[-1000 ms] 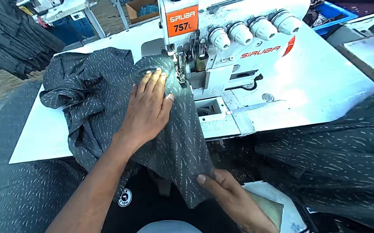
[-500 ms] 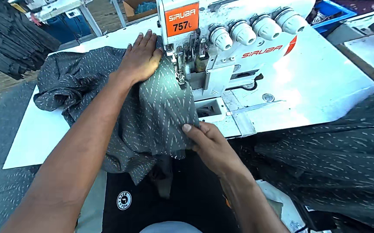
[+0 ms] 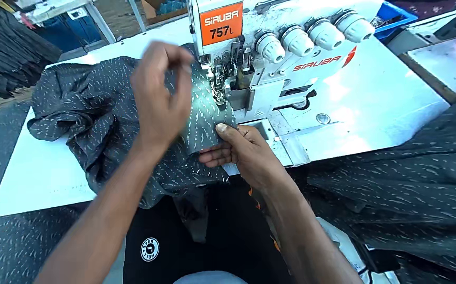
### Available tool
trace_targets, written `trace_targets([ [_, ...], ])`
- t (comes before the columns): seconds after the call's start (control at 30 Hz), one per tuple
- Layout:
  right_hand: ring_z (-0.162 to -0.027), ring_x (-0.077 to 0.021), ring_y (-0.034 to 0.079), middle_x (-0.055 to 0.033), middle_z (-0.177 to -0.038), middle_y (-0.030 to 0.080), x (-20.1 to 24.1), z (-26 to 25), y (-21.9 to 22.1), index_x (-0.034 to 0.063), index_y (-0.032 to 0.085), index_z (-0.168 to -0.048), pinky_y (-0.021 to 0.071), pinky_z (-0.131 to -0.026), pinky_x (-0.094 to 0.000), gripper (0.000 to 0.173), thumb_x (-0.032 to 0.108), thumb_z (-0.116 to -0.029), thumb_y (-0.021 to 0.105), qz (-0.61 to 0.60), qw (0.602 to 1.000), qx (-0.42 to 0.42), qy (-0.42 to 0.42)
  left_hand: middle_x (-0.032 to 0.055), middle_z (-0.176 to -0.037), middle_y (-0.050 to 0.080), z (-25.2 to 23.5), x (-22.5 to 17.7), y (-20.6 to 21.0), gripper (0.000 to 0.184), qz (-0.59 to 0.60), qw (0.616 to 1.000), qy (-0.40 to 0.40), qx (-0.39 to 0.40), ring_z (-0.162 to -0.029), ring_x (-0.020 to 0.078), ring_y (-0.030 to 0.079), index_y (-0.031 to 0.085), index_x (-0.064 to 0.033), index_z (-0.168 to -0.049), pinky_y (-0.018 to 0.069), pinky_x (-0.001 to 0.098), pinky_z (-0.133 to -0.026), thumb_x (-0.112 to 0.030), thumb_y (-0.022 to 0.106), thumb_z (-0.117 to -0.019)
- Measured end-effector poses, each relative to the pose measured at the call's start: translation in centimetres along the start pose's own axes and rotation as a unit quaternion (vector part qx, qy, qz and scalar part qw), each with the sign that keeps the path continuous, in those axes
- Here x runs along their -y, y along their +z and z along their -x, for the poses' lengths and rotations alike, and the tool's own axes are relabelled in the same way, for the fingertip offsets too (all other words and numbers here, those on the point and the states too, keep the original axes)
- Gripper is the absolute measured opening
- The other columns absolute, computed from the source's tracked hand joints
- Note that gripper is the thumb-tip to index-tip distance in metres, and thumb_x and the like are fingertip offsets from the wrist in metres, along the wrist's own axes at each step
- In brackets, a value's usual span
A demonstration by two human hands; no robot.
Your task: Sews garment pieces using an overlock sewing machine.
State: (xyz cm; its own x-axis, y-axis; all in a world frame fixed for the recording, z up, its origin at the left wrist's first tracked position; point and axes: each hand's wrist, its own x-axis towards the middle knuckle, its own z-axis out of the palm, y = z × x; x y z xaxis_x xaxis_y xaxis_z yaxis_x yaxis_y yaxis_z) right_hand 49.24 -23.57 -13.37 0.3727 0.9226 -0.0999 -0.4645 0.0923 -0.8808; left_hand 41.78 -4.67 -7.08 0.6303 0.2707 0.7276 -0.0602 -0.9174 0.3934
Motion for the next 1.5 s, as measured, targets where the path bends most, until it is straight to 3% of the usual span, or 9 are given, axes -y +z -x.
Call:
trace_targets([
  [0.17,-0.074,-0.0246,0.077,-0.0201,-0.093,0.076,0.3,0.4,-0.1,-0.0013,0.064,-0.108,0.0654,-0.067,-0.0356,0.038,0.025,-0.1118,0.038,0.030,0.999,0.005,-0.008,0.0051,-0.116,0.072,5.4,-1.9,-0.2,0.024,0.088,0.984,0.008,0.157,-0.117,0.0184,0.061,0.079,-0.0076,-0.108,0.0486,0.0355,-0.104,-0.008,0.057,-0.0978],
  [0.47,-0.051,-0.0107,0.066,-0.0095,-0.075,0.075,1.3,-0.7,1.2,0.0006,0.071,-0.093,0.0527,-0.044,-0.0232,0.058,0.039,-0.1128,0.032,0.061,0.993,-0.097,0.037,0.0045,-0.118,0.073,4.6,1.3,-0.2,0.037,0.118,0.974,0.069,0.181,-0.124,0.0229,0.059,0.080,-0.0093,-0.109,0.0330,0.0473,-0.120,0.001,0.046,-0.0966],
  [0.77,-0.043,-0.0068,0.056,-0.0009,-0.061,0.067,-0.3,2.7,2.4,0.0067,0.067,-0.079,0.0460,-0.039,-0.0234,0.057,0.043,-0.1111,0.037,0.172,0.974,-0.145,-0.038,0.0026,-0.128,0.071,3.5,4.0,-0.8,0.037,0.067,0.979,0.063,0.181,-0.126,0.0238,0.055,0.078,-0.0113,-0.117,0.0353,0.0459,-0.112,-0.016,0.049,-0.0953],
  [0.87,-0.049,-0.0063,0.058,0.0018,-0.072,0.070,-2.4,4.6,1.4,0.0092,0.073,-0.105,0.0488,-0.040,-0.0242,0.020,0.022,-0.1042,0.058,0.398,0.859,-0.182,-0.265,0.0022,-0.130,0.069,5.5,0.2,-1.8,0.033,-0.055,0.981,0.051,0.180,-0.115,0.0252,0.060,0.076,-0.0131,-0.122,0.0459,0.0459,-0.100,-0.031,0.063,-0.0977],
  [0.97,-0.056,-0.0159,0.063,-0.0014,-0.083,0.074,-1.6,2.4,1.2,0.0102,0.060,-0.140,0.0513,-0.048,-0.0387,0.043,0.020,-0.0980,0.062,0.597,0.721,-0.179,-0.303,0.0078,-0.120,0.073,7.6,-3.0,-1.4,0.022,-0.084,0.986,0.054,0.134,-0.104,0.0233,0.067,0.078,-0.0078,-0.113,0.0543,0.0350,-0.091,-0.009,0.060,-0.1000],
  [1.03,-0.055,-0.0265,0.064,-0.0068,-0.077,0.072,-1.0,0.9,1.4,0.0159,0.063,-0.142,0.0483,-0.047,-0.0486,0.043,0.018,-0.0987,0.058,0.651,0.677,-0.184,-0.288,0.0077,-0.114,0.074,8.3,-4.9,-1.2,0.021,-0.014,0.994,-0.008,0.111,-0.108,0.0172,0.070,0.078,-0.0050,-0.108,0.0572,0.0318,-0.095,-0.004,0.059,-0.0992],
  [1.17,-0.063,-0.0234,0.068,-0.0099,-0.083,0.074,-0.5,0.0,-0.3,0.0126,0.076,-0.118,0.0543,-0.055,-0.0468,0.027,0.010,-0.0993,0.057,0.575,0.699,-0.268,-0.330,0.0073,-0.107,0.076,8.2,-7.8,1.7,0.016,0.108,0.988,-0.108,0.026,-0.099,0.0112,0.073,0.078,-0.0030,-0.105,0.0611,0.0300,-0.089,-0.003,0.064,-0.0965],
  [1.33,-0.066,-0.0159,0.065,-0.0095,-0.089,0.073,0.3,-2.1,-1.4,0.0062,0.072,-0.117,0.0528,-0.060,-0.0352,0.026,0.005,-0.0959,0.058,0.508,0.721,-0.327,-0.339,0.0036,-0.113,0.077,5.1,-7.9,4.9,0.022,0.008,0.998,-0.063,0.006,-0.104,0.0170,0.072,0.080,-0.0106,-0.108,0.0593,0.0364,-0.087,-0.005,0.061,-0.0975],
  [1.5,-0.074,-0.0121,0.069,-0.0037,-0.100,0.074,-2.5,6.3,-0.5,0.0068,0.065,-0.129,0.0602,-0.063,-0.0313,0.030,0.019,-0.1057,0.050,0.449,0.828,-0.198,-0.272,-0.0039,-0.103,0.075,11.1,-8.1,-3.6,0.023,0.103,0.972,0.020,0.209,-0.104,0.0136,0.065,0.079,-0.0141,-0.104,0.0510,0.0385,-0.096,-0.013,0.056,-0.1020],
])
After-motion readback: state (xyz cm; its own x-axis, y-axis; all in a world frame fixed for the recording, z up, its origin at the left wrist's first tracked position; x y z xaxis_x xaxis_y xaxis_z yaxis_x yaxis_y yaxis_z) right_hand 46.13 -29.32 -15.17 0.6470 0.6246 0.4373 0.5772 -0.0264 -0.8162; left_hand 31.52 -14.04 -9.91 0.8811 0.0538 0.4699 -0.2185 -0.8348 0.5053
